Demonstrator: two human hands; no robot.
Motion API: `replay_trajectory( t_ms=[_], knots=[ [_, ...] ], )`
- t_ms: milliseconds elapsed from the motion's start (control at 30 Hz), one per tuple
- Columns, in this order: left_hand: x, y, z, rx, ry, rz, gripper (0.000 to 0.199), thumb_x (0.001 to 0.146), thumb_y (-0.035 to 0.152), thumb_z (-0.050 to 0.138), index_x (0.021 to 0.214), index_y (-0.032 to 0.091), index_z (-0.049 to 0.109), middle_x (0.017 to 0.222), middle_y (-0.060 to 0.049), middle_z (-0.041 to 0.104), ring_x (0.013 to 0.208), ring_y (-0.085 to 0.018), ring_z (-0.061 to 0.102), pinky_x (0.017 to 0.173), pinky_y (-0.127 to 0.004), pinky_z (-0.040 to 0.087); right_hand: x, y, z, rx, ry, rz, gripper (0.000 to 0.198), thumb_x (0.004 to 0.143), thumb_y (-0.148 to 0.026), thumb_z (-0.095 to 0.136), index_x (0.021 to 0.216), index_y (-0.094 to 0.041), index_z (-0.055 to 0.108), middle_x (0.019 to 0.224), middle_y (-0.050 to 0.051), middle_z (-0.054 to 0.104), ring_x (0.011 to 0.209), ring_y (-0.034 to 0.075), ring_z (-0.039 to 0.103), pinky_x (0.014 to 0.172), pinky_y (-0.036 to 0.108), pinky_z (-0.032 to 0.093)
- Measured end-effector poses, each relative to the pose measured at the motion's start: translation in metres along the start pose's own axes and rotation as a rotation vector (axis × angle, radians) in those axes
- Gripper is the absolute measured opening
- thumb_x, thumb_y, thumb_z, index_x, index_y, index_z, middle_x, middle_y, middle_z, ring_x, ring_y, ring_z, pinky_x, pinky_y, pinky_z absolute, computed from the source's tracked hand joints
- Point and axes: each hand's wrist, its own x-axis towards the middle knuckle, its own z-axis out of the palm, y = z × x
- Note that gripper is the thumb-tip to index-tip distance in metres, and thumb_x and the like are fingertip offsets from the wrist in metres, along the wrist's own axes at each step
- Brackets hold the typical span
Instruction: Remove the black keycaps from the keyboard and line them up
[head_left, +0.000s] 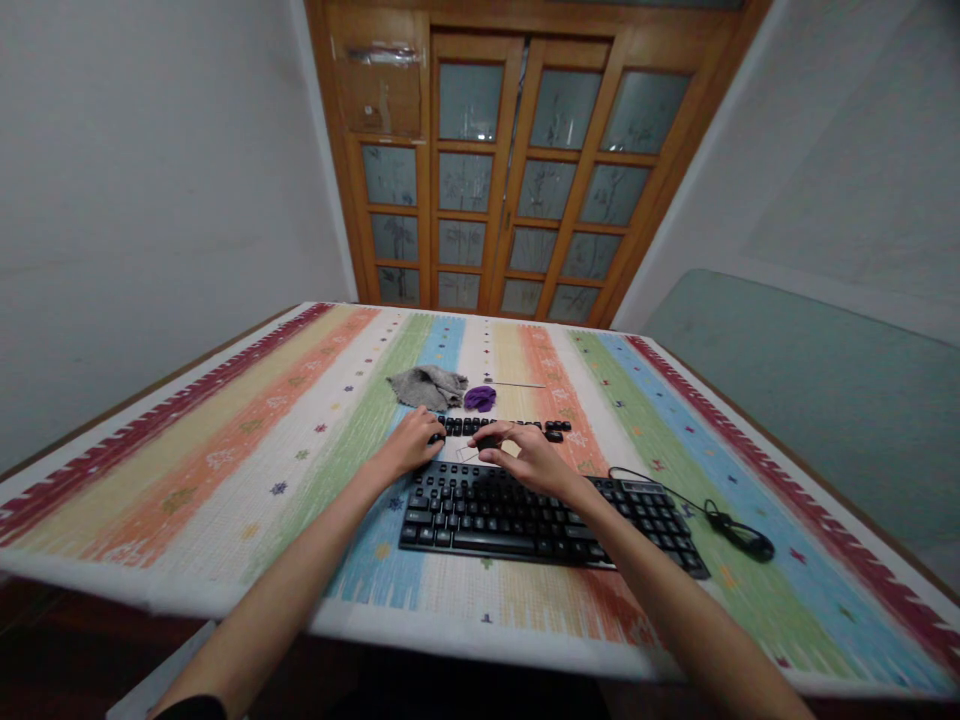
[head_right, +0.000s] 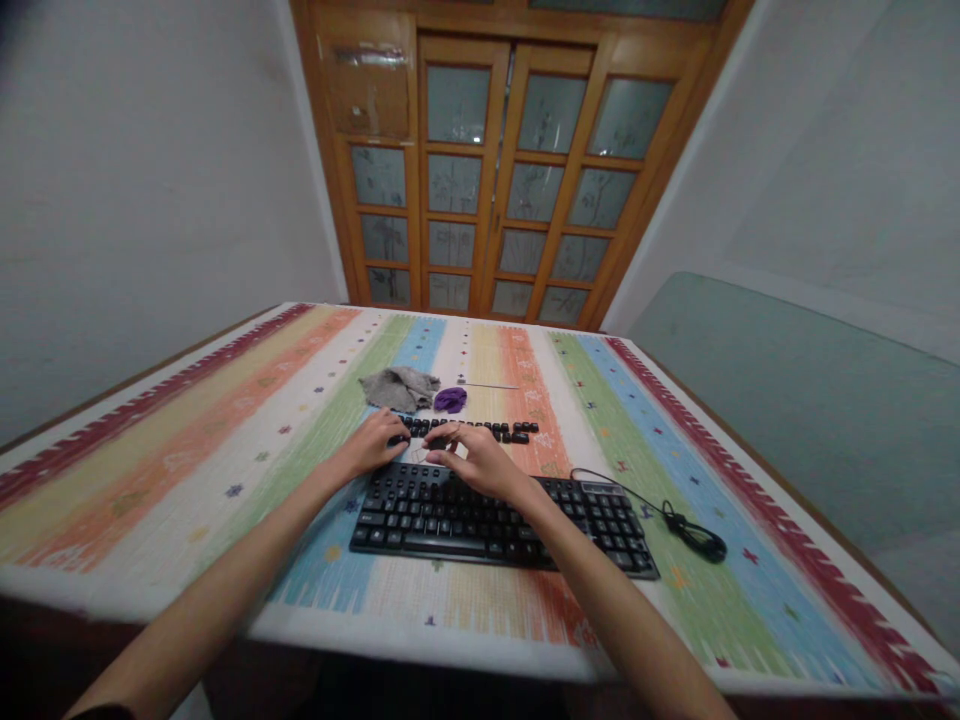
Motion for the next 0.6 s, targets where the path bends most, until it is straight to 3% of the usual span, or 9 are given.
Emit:
replay_trajectory(
  t_ms=[600],
  knots=[
    [-0.0022, -0.0033, -0.0005, -0.044, 0.049, -0.013, 0.011, 0.085, 0.019, 0.059, 0.086, 0.017, 0.070, 0.095, -0.007, 0.058, 0.092, -0.023, 0.049, 0.086, -0.040, 0.043, 0.0008, -0.0031, 0.0028, 0.020, -0.026, 0.027, 0.023, 0.092, -0.036, 0.061, 0.100, -0.017, 0.072, 0.096, 0.008, 0.074, 0.077, 0.015, 0.066, 0.074, 0.029, 0.053]
  ],
)
